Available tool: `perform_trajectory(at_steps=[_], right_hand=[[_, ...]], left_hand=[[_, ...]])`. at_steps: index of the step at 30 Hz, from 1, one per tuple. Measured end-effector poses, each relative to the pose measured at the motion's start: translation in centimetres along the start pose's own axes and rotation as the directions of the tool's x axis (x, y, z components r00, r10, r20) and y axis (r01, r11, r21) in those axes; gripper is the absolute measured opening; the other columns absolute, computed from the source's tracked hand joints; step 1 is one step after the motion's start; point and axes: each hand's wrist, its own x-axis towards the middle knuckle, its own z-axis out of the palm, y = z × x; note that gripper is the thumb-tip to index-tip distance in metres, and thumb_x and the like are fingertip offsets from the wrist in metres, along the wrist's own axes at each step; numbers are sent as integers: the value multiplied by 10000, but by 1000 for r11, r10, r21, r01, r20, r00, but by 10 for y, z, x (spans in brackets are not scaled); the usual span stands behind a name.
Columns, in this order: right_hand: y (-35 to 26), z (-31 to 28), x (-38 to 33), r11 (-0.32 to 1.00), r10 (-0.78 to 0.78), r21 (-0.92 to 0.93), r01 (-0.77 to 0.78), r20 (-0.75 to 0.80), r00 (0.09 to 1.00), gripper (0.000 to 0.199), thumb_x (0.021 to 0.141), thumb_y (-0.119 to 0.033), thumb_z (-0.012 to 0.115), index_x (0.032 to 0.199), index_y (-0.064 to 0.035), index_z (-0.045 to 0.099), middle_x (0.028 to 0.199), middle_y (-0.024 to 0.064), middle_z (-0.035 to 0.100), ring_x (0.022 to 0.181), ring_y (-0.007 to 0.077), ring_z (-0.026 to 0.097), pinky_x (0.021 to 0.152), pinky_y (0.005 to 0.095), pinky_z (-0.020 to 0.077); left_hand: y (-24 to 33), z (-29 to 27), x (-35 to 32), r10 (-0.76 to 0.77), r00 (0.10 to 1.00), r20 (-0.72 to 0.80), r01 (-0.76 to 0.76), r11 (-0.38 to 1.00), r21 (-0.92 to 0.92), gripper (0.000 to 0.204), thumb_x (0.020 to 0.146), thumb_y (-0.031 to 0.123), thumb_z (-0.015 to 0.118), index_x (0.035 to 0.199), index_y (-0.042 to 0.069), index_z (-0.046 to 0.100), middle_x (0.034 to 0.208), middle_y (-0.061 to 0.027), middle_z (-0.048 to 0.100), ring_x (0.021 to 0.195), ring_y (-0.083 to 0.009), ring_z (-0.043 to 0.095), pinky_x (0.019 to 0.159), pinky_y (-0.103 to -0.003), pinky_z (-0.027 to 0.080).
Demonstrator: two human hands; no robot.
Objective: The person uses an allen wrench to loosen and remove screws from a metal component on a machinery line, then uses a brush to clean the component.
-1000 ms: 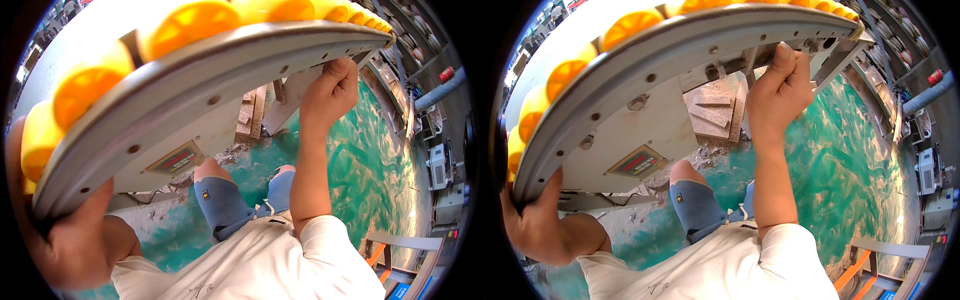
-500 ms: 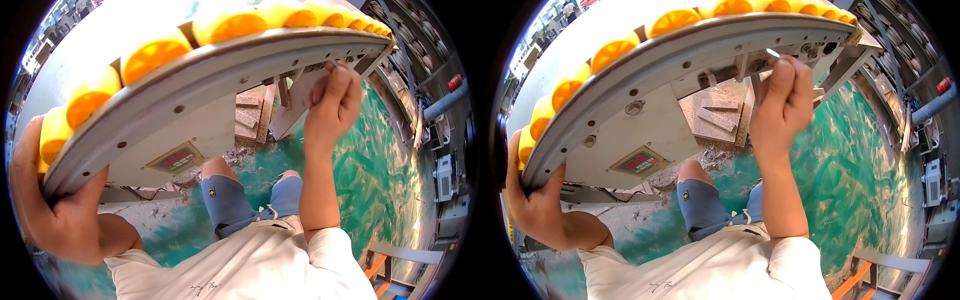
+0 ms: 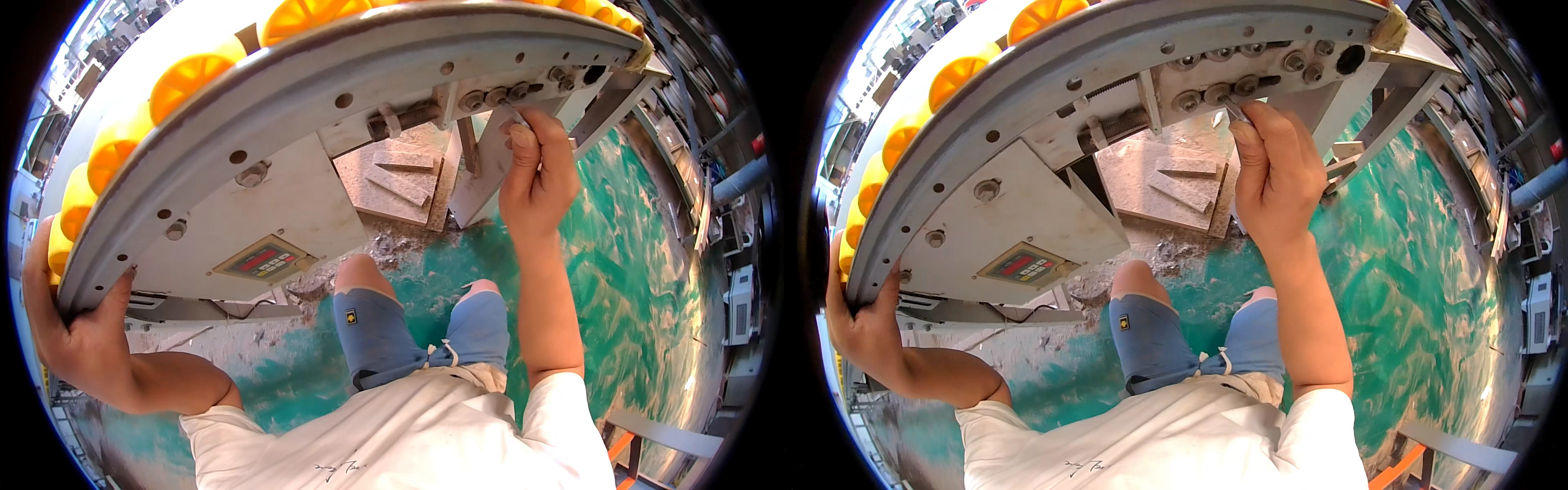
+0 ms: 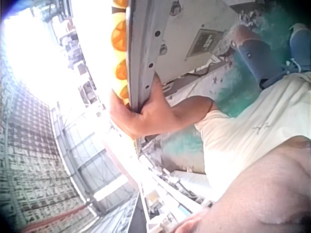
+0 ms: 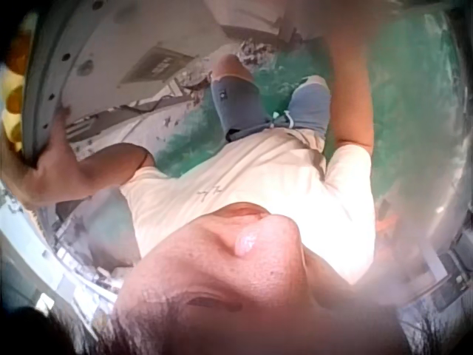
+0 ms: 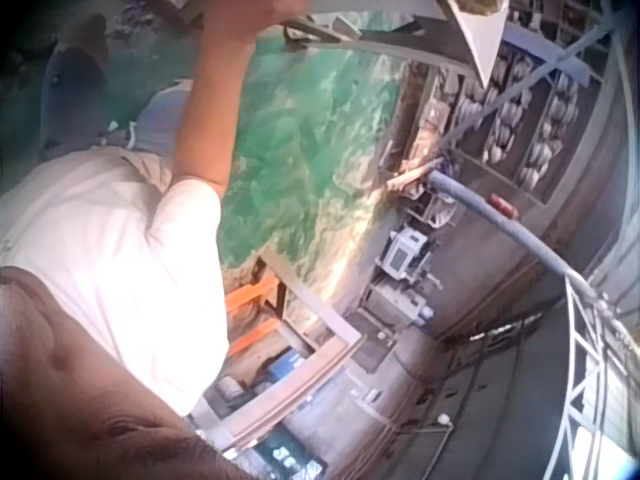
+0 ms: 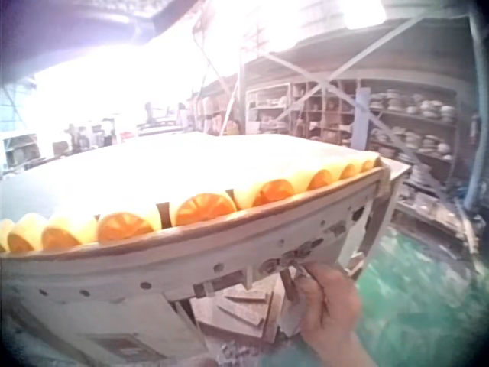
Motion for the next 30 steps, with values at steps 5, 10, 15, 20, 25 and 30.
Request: perform_trajectory(at_steps=[5, 10, 15, 20, 25, 30], right_hand=[[3, -5, 13, 967, -204, -144, 209, 45, 978, 159, 910, -41, 734, 1052, 7, 680, 836, 148, 674, 691, 304, 627, 611, 371, 494], [3, -12, 22, 984, -150, -82, 161, 134, 980, 177, 885, -22, 753, 1047, 12, 690, 802, 130, 668, 650, 273, 615, 577, 349, 483], [8, -4, 15, 972, -212, -90, 219, 78, 974, 170, 880, -4, 750, 1035, 30, 686, 742, 122, 652, 573, 243, 586, 519, 317, 459], [7, 5, -1, 998, 24, 58, -26, 40, 999, 116, 934, -36, 713, 1016, 39, 680, 706, 106, 615, 557, 194, 553, 516, 290, 441], [1, 11, -8, 987, 136, 68, -142, 96, 986, 299, 1090, -238, 520, 958, 10, 621, 760, 25, 615, 650, 88, 529, 588, 236, 416], [-19, 37, -14, 970, 228, -51, -240, -170, 959, 395, 1107, -325, 485, 863, -25, 563, 705, -4, 516, 650, 81, 443, 580, 238, 352]], left_hand=[[2, 0, -1, -34, 999, 11, 35, 997, -65, 722, 653, 11, 915, 1325, 58, 655, 1215, -103, 721, 1098, -237, 684, 987, -310, 535], [-1, -5, -5, -62, 998, 0, 62, 996, -57, 693, 677, 5, 911, 1320, 52, 656, 1207, -104, 721, 1083, -228, 686, 970, -296, 539], [-14, -5, -14, -106, 994, 6, 106, 994, -13, 661, 741, 87, 918, 1341, 53, 642, 1213, -116, 723, 1074, -244, 705, 931, -284, 570], [-22, -8, -19, -67, 998, -11, 67, 997, -30, 670, 776, 142, 909, 1374, 57, 621, 1237, -128, 719, 1113, -287, 704, 936, -314, 586], [-30, -6, -24, -67, 998, -10, 67, 997, -33, 663, 787, 137, 900, 1376, 44, 611, 1259, -133, 709, 1135, -288, 697, 949, -319, 583], [-41, -2, -26, -76, 997, -4, 76, 994, -77, 649, 797, 128, 888, 1372, 31, 603, 1280, -134, 698, 1154, -282, 689, 960, -319, 578]])
